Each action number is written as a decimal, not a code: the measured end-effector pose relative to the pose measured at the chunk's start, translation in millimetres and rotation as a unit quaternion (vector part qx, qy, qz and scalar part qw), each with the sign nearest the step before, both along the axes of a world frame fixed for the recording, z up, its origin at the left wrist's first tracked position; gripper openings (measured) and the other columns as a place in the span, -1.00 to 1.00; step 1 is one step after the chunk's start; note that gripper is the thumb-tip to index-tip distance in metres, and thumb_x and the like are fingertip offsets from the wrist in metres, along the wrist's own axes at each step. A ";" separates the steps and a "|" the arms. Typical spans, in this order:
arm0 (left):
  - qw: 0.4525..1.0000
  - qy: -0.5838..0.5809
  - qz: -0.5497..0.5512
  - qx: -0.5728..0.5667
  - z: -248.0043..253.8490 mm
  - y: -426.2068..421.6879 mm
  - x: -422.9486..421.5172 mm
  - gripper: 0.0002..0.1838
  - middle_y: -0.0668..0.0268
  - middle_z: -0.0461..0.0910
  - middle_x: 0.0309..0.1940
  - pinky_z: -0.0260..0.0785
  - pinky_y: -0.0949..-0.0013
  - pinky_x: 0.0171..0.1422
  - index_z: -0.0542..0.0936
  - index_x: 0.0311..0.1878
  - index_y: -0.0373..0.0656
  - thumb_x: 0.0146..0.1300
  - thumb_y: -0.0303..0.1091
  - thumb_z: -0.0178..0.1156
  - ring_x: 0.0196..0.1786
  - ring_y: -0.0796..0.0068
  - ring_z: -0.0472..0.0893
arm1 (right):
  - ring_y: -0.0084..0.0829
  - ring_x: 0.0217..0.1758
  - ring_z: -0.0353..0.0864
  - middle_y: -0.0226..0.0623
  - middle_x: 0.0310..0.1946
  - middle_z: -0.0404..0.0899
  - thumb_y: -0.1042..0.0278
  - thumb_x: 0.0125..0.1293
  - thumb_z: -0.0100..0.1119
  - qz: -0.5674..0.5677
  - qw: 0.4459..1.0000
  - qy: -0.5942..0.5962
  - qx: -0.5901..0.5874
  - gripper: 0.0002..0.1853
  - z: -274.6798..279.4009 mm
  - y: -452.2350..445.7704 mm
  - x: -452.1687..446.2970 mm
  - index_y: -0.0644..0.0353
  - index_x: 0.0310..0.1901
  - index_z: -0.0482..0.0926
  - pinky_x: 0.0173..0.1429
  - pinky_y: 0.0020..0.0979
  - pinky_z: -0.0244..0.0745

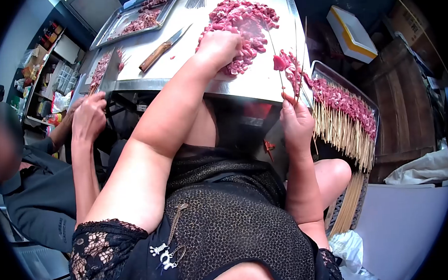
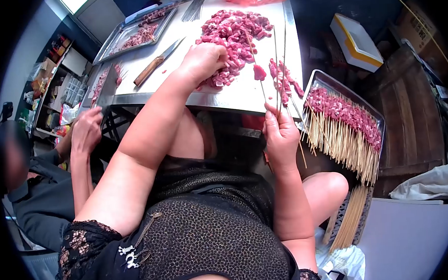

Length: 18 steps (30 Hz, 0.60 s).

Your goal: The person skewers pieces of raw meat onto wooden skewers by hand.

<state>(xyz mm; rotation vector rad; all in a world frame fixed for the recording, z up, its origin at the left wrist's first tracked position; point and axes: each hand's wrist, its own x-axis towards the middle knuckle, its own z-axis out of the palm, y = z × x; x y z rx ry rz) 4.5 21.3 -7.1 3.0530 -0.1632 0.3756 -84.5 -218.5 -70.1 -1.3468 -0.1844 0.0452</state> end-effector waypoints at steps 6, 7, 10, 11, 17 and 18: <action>0.885 -0.065 -0.025 -0.459 -2.4 12.5 -2.2 -0.91 0.32 0.65 -0.41 0.47 0.46 -0.21 0.65 -0.31 -0.19 0.14 -0.41 0.24 -0.39 0.59 0.60 | -0.80 -0.57 0.23 -0.61 -0.55 0.36 0.48 0.36 0.02 0.005 1.000 0.025 -0.006 -0.77 0.6 0.0 -4.0 0.36 -0.01 0.52 -0.48 -0.74 0.11; 0.800 -0.006 -0.034 -0.598 -1.1 13.6 -0.7 -0.82 0.33 0.63 -0.36 0.44 0.49 -0.13 0.61 -0.28 -0.29 0.27 -0.35 0.17 -0.30 0.58 0.59 | -0.81 -0.56 0.23 -0.62 -0.55 0.36 0.47 0.36 0.03 0.005 1.000 0.024 -0.014 -0.77 3.0 1.3 -5.3 0.35 -0.01 0.53 -0.48 -0.74 0.11; 0.669 0.046 0.019 -0.741 0.7 11.0 -2.7 -0.80 0.22 0.63 -0.27 0.54 0.48 -0.07 0.55 -0.10 -0.26 0.32 -0.34 0.10 -0.23 0.51 0.63 | -0.81 -0.57 0.23 -0.63 -0.55 0.36 0.47 0.36 0.03 0.032 0.999 0.022 -0.034 -0.77 -5.0 2.9 -3.7 0.34 -0.01 0.53 -0.48 -0.74 0.11; 0.669 0.045 0.018 -0.741 2.6 9.2 -2.6 -0.80 0.22 0.63 -0.27 0.54 0.48 -0.07 0.55 -0.10 -0.26 0.32 -0.34 0.10 -0.23 0.51 0.63 | -0.82 -0.58 0.22 -0.65 -0.57 0.35 0.46 0.36 0.03 0.037 0.998 0.025 -0.053 -0.77 -6.5 3.4 -3.3 0.33 -0.01 0.54 -0.49 -0.74 0.10; 0.620 0.097 -0.018 -0.778 8.5 -0.3 -9.8 -0.72 0.10 0.60 -0.16 0.58 0.32 0.00 0.43 0.06 -0.33 0.36 -0.39 0.02 -0.05 0.31 0.63 | -0.83 -0.58 0.21 -0.66 -0.59 0.33 0.43 0.36 0.05 0.051 0.991 0.002 -0.120 -0.78 -12.5 7.4 -1.0 0.33 -0.04 0.55 -0.50 -0.74 0.09; 0.582 0.106 -0.034 -0.805 8.5 -0.2 -8.5 -0.72 0.08 0.60 -0.18 0.59 0.35 -0.03 0.43 0.06 -0.36 0.36 -0.42 0.01 -0.09 0.33 0.65 | -0.83 -0.58 0.21 -0.66 -0.59 0.34 0.42 0.36 0.05 0.058 0.990 0.007 -0.125 -0.78 -12.7 8.2 0.0 0.34 -0.04 0.55 -0.50 -0.73 0.08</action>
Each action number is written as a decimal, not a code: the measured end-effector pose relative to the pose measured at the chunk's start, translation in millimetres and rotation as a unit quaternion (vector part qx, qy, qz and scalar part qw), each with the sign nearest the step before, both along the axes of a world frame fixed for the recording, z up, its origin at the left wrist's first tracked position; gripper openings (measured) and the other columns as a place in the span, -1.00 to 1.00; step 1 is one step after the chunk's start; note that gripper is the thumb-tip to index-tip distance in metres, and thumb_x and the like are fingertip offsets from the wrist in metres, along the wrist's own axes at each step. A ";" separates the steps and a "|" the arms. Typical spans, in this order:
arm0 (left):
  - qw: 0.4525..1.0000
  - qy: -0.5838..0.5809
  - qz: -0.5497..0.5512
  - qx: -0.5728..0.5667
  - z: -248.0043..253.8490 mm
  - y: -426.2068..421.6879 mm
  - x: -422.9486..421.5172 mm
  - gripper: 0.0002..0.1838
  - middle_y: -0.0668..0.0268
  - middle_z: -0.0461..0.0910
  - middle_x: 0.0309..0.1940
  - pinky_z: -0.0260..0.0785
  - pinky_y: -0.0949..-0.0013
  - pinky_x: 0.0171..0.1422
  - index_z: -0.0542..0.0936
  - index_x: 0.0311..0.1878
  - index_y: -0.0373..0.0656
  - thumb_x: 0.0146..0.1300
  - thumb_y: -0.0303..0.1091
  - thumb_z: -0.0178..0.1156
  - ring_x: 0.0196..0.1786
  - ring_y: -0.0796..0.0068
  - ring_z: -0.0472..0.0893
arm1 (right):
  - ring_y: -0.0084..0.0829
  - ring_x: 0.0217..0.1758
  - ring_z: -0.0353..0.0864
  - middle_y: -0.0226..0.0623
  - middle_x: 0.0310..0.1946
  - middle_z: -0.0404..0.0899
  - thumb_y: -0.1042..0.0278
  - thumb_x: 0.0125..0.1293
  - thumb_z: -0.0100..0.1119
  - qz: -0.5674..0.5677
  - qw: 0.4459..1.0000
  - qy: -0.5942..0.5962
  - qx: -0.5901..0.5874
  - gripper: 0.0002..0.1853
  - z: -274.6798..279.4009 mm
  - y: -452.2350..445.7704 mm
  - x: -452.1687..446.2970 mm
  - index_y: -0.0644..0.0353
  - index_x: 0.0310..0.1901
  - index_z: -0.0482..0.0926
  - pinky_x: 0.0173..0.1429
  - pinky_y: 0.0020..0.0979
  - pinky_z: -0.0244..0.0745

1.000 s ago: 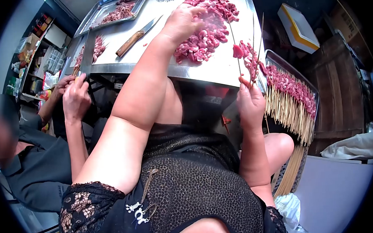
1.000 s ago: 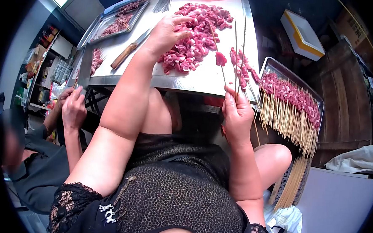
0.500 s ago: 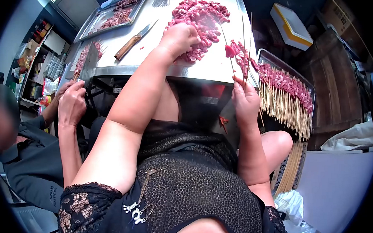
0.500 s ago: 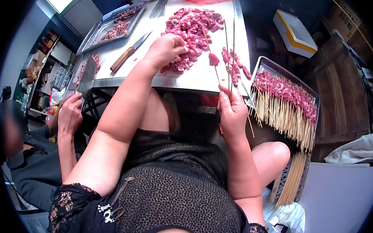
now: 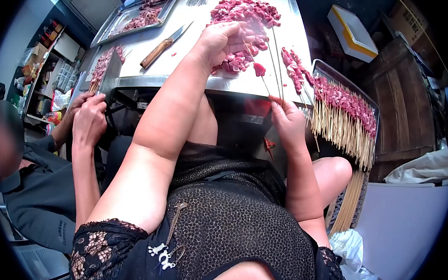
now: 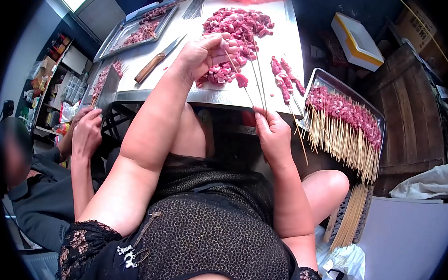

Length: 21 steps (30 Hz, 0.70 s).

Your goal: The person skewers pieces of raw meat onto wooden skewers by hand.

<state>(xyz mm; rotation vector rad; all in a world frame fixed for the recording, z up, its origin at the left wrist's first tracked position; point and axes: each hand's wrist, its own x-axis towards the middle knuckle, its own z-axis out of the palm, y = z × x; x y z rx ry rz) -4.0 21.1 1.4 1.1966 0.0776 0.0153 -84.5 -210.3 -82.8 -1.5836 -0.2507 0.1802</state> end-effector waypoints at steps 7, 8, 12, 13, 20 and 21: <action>0.997 -0.059 0.038 -0.025 2.1 -2.8 -0.6 -0.73 0.00 0.56 -0.12 0.61 0.36 -0.02 0.39 0.08 -0.43 0.35 -0.52 -0.05 -0.13 0.28 0.65 | -0.83 -0.59 0.21 -0.66 -0.60 0.33 0.42 0.36 0.05 -0.003 1.000 0.001 -0.002 -0.78 0.7 3.2 0.9 0.34 -0.04 0.55 -0.51 -0.73 0.08; 0.997 -0.058 0.039 -0.026 1.0 -2.1 -0.3 -0.73 0.00 0.56 -0.12 0.61 0.36 -0.02 0.39 0.08 -0.43 0.35 -0.52 -0.05 -0.13 0.28 0.65 | -0.83 -0.59 0.21 -0.66 -0.60 0.33 0.42 0.36 0.05 -0.005 1.000 0.005 0.003 -0.78 1.6 3.7 0.0 0.34 -0.04 0.55 -0.51 -0.73 0.08; 0.995 -0.070 0.060 -0.037 2.2 -2.0 -0.7 -0.74 0.02 0.56 -0.12 0.62 0.36 -0.04 0.43 0.05 -0.42 0.34 -0.53 -0.03 -0.14 0.27 0.66 | -0.82 -0.59 0.21 -0.66 -0.59 0.34 0.43 0.36 0.05 -0.008 1.000 -0.004 -0.004 -0.78 7.1 3.7 -3.7 0.34 -0.05 0.55 -0.51 -0.74 0.08; 0.995 -0.069 0.069 -0.033 2.4 -0.9 -0.6 -0.75 0.02 0.57 -0.14 0.63 0.35 -0.05 0.44 0.04 -0.42 0.34 -0.53 -0.02 -0.15 0.28 0.66 | -0.82 -0.59 0.21 -0.66 -0.59 0.34 0.43 0.36 0.05 -0.008 1.000 -0.005 -0.004 -0.78 7.2 3.5 -4.2 0.34 -0.05 0.55 -0.51 -0.74 0.08; 0.995 -0.075 0.047 -0.039 8.2 -3.2 -3.5 -0.74 0.06 0.60 -0.15 0.62 0.38 -0.07 0.46 0.05 -0.35 0.32 -0.53 0.02 -0.14 0.28 0.66 | -0.82 -0.58 0.23 -0.65 -0.59 0.36 0.43 0.35 0.07 -0.012 1.000 -0.019 -0.005 -0.78 7.5 0.0 -4.4 0.33 -0.05 0.56 -0.49 -0.73 0.11; 0.995 -0.076 0.047 -0.039 8.7 -3.9 -3.4 -0.74 0.06 0.60 -0.15 0.62 0.38 -0.07 0.46 0.05 -0.35 0.32 -0.53 0.02 -0.14 0.28 0.66 | -0.81 -0.57 0.23 -0.64 -0.58 0.37 0.44 0.35 0.08 -0.011 1.000 -0.022 -0.019 -0.78 8.9 -1.3 -4.3 0.33 -0.05 0.57 -0.49 -0.72 0.12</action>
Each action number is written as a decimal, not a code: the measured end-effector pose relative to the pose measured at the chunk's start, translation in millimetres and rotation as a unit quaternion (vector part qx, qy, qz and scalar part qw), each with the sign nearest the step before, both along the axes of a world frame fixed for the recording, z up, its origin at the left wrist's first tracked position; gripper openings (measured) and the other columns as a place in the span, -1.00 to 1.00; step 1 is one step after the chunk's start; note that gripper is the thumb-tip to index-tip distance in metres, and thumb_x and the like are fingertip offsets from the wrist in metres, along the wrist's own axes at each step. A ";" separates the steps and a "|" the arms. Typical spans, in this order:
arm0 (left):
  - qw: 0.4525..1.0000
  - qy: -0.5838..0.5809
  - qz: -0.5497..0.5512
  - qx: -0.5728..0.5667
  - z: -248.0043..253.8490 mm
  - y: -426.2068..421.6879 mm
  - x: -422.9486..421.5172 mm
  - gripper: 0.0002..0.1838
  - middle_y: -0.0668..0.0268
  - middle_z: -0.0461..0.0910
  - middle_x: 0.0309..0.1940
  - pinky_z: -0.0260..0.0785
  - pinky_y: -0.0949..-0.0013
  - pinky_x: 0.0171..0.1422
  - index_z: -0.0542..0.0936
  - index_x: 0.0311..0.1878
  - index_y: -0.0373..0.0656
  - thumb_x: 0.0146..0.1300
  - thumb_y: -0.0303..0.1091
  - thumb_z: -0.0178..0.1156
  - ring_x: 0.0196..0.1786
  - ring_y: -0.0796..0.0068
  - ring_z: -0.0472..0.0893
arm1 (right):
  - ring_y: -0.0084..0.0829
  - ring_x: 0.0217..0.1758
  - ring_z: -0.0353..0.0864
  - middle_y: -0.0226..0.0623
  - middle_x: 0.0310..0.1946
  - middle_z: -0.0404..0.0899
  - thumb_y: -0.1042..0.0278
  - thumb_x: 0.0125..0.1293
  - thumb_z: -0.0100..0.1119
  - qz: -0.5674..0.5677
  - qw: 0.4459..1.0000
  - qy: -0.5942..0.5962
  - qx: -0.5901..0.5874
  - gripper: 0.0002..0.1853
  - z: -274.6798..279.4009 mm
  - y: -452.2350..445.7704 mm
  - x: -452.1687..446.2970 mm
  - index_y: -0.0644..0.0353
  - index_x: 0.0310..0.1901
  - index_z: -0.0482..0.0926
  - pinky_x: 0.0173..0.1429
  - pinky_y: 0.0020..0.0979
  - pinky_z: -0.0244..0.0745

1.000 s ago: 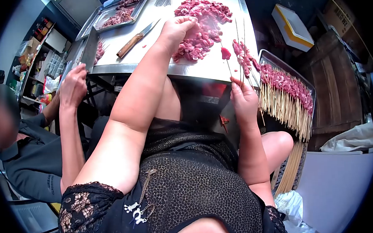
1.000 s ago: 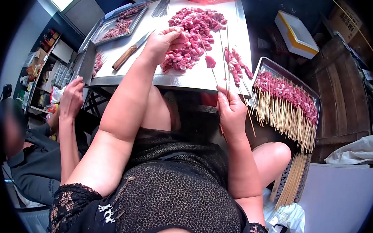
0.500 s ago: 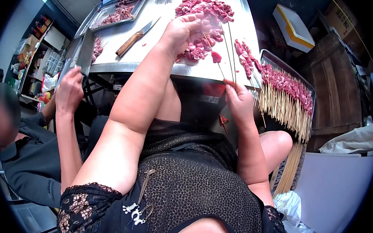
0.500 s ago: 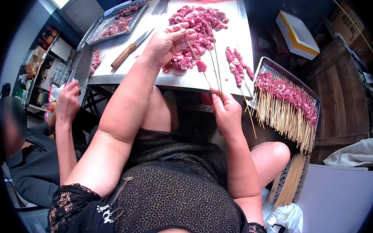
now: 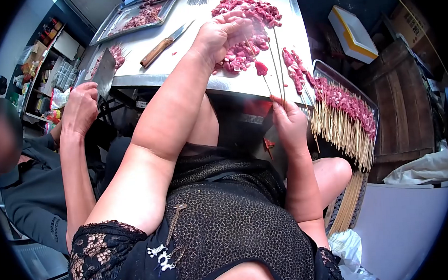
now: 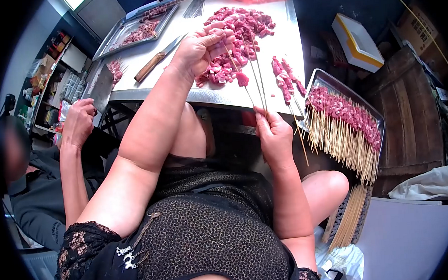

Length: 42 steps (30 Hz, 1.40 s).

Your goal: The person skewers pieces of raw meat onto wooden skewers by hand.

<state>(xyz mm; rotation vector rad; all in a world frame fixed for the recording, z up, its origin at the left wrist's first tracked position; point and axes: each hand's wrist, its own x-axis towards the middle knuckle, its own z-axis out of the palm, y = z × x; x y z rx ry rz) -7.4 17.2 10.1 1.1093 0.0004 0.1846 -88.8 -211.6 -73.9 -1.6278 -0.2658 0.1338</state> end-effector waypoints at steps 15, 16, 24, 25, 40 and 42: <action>0.995 -0.003 -0.005 -0.097 -13.1 -23.1 4.5 -0.61 0.13 0.55 -0.15 0.59 0.25 -0.02 0.32 0.15 -0.28 0.26 -0.54 0.10 -0.14 0.24 0.64 | -0.70 -0.46 0.42 -0.42 -0.48 0.59 0.46 0.31 0.10 -0.092 0.982 -0.150 -0.064 -0.80 -10.0 7.5 5.2 0.29 -0.08 0.61 -0.33 -0.60 0.38; 0.995 -0.003 -0.004 -0.100 -13.8 -22.6 5.0 -0.61 0.13 0.55 -0.15 0.59 0.25 -0.02 0.32 0.15 -0.28 0.26 -0.54 0.10 -0.14 0.24 0.64 | -0.70 -0.46 0.42 -0.42 -0.48 0.59 0.46 0.31 0.10 -0.091 0.982 -0.150 -0.066 -0.80 -10.0 9.8 5.8 0.29 -0.08 0.61 -0.33 -0.60 0.38; 0.996 -0.029 -0.042 -0.079 -11.6 -24.2 2.4 -0.62 0.09 0.56 -0.16 0.55 0.20 0.05 0.29 0.17 -0.27 0.29 -0.54 0.05 -0.09 0.23 0.63 | -0.82 -0.69 0.09 -0.62 -0.64 0.28 0.43 0.34 0.07 0.055 0.945 0.194 0.258 -0.74 -6.0 17.2 4.2 0.32 0.02 0.52 -0.64 -0.73 -0.04; 0.997 -0.017 -0.051 -0.063 -8.9 -26.4 1.4 -0.67 0.06 0.59 -0.17 0.54 0.24 0.10 0.31 0.15 -0.28 0.33 -0.54 -0.01 -0.10 0.25 0.64 | -0.82 -0.69 0.09 -0.62 -0.64 0.28 0.43 0.34 0.07 0.053 0.946 0.194 0.256 -0.74 -5.4 16.9 4.7 0.32 0.02 0.52 -0.64 -0.73 -0.04; 0.976 -0.112 -0.073 0.173 -13.8 -20.5 -6.0 -0.55 -0.11 0.50 0.03 0.42 0.12 0.22 0.31 0.16 -0.35 0.48 -0.15 -0.32 0.09 0.06 0.54 | -0.79 -0.51 0.30 -0.57 -0.52 0.44 0.50 0.31 0.12 -0.054 0.991 0.005 0.123 -0.76 -7.7 12.0 2.7 0.30 -0.01 0.58 -0.42 -0.73 0.21; 0.926 -0.200 -0.045 0.317 -13.9 -23.3 -5.2 -0.58 -0.09 0.53 -0.03 0.42 0.12 0.21 0.34 0.13 -0.35 0.46 -0.22 -0.31 0.07 0.08 0.56 | -0.77 -0.50 0.32 -0.58 -0.50 0.45 0.51 0.30 0.13 -0.056 0.994 -0.013 0.090 -0.76 -8.6 12.6 0.8 0.29 -0.01 0.60 -0.38 -0.71 0.27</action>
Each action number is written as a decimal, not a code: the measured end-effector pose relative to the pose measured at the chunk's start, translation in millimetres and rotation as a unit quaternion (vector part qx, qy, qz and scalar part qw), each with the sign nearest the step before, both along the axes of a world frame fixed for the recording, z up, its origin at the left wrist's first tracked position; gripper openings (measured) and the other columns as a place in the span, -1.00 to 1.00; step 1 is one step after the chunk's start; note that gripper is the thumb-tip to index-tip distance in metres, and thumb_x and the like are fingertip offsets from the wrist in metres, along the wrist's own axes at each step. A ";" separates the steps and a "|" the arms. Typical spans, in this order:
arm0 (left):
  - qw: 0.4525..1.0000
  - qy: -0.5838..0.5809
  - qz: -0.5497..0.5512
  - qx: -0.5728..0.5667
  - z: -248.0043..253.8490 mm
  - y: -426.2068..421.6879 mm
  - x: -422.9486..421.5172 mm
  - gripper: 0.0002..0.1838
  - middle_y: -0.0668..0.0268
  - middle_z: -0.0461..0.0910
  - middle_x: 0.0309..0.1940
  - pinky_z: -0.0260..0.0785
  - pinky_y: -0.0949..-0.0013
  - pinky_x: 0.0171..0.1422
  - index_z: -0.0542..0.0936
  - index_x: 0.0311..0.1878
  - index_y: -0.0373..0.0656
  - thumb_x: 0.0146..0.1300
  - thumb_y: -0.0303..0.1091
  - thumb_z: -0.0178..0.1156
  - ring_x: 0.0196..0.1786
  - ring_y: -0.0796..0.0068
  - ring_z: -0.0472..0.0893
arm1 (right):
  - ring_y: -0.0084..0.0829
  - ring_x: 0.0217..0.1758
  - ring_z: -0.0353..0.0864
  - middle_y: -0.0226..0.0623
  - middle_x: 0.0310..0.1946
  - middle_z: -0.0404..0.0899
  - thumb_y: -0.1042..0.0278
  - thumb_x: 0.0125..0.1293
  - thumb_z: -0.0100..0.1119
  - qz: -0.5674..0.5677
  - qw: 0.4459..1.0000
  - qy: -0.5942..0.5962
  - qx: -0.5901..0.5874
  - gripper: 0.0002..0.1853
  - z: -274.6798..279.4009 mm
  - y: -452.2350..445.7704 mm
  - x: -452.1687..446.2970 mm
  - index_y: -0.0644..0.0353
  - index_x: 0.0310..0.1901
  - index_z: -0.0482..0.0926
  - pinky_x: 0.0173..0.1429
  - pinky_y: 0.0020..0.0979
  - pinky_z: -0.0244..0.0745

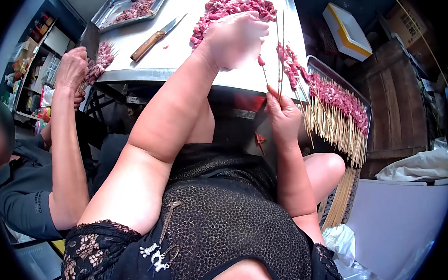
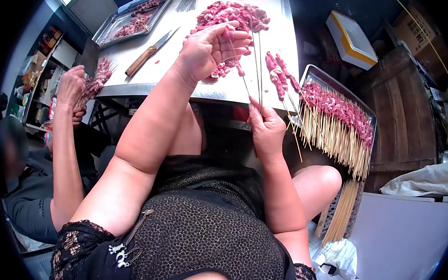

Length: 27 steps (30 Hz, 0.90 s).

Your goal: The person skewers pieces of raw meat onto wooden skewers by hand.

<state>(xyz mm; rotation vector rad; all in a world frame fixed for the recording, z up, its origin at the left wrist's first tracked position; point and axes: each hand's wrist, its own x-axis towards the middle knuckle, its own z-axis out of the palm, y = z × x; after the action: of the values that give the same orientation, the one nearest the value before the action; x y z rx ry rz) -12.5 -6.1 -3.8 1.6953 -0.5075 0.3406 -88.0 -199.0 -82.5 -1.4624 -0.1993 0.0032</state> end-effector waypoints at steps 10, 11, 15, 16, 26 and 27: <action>0.910 0.180 -0.009 -0.374 -3.8 -18.7 0.9 -0.69 0.12 0.54 -0.30 0.51 0.10 0.05 0.45 -0.04 -0.32 0.36 -0.34 -0.21 -0.18 0.29 0.59 | -0.79 -0.51 0.29 -0.61 -0.51 0.45 0.47 0.31 0.13 0.014 1.000 0.006 -0.028 -0.75 2.9 -1.6 -2.1 0.26 0.00 0.60 -0.40 -0.70 0.27; 0.910 0.171 -0.012 -0.378 -6.3 -17.8 2.1 -0.73 0.07 0.52 -0.24 0.53 0.11 0.01 0.46 -0.06 -0.31 0.33 -0.35 -0.12 -0.13 0.25 0.57 | -0.79 -0.51 0.29 -0.61 -0.50 0.45 0.47 0.31 0.13 0.015 0.999 0.002 -0.029 -0.76 3.2 -1.1 -2.0 0.26 -0.01 0.60 -0.40 -0.70 0.27; 0.893 0.171 -0.061 -0.413 -12.9 -14.1 5.5 -0.77 0.08 0.53 -0.26 0.52 0.11 0.01 0.46 -0.10 -0.29 0.31 -0.35 -0.09 -0.15 0.25 0.58 | -0.80 -0.55 0.27 -0.62 -0.53 0.43 0.46 0.32 0.11 0.023 0.999 -0.011 -0.020 -0.76 1.9 5.5 -1.4 0.27 -0.01 0.59 -0.46 -0.72 0.21; 0.892 0.174 -0.067 -0.411 -11.8 -16.5 4.8 -0.76 0.10 0.55 -0.31 0.50 0.13 0.01 0.46 -0.18 -0.27 0.32 -0.35 -0.17 -0.20 0.24 0.59 | -0.80 -0.55 0.27 -0.62 -0.53 0.43 0.46 0.32 0.11 0.023 0.999 -0.010 -0.020 -0.76 4.5 6.0 -1.4 0.27 -0.01 0.59 -0.46 -0.72 0.21; 0.957 0.229 0.011 -0.176 5.4 -3.2 9.1 -0.65 0.28 0.58 -0.11 0.43 0.38 0.02 0.42 0.16 -0.21 0.35 -0.30 0.02 -0.07 0.45 0.58 | -0.83 -0.64 0.12 -0.67 -0.62 0.24 0.41 0.39 0.01 0.031 0.988 0.077 0.132 -0.75 27.3 -1.7 8.2 0.27 0.04 0.51 -0.60 -0.75 -0.01; 0.967 0.186 0.048 -0.168 13.6 4.3 11.7 -0.68 0.31 0.61 -0.17 0.45 0.38 -0.06 0.48 0.11 -0.20 0.32 -0.33 0.08 -0.11 0.48 0.59 | -0.82 -0.65 0.12 -0.67 -0.62 0.24 0.41 0.39 0.00 0.029 0.988 0.063 0.138 -0.75 26.3 -4.4 8.3 0.28 0.04 0.50 -0.60 -0.74 -0.01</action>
<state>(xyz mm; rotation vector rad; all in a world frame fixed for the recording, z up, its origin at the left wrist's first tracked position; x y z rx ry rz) -0.9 -1.7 9.8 1.4103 -0.0819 0.1588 -79.7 -203.4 -56.2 -1.1756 -0.1332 0.1113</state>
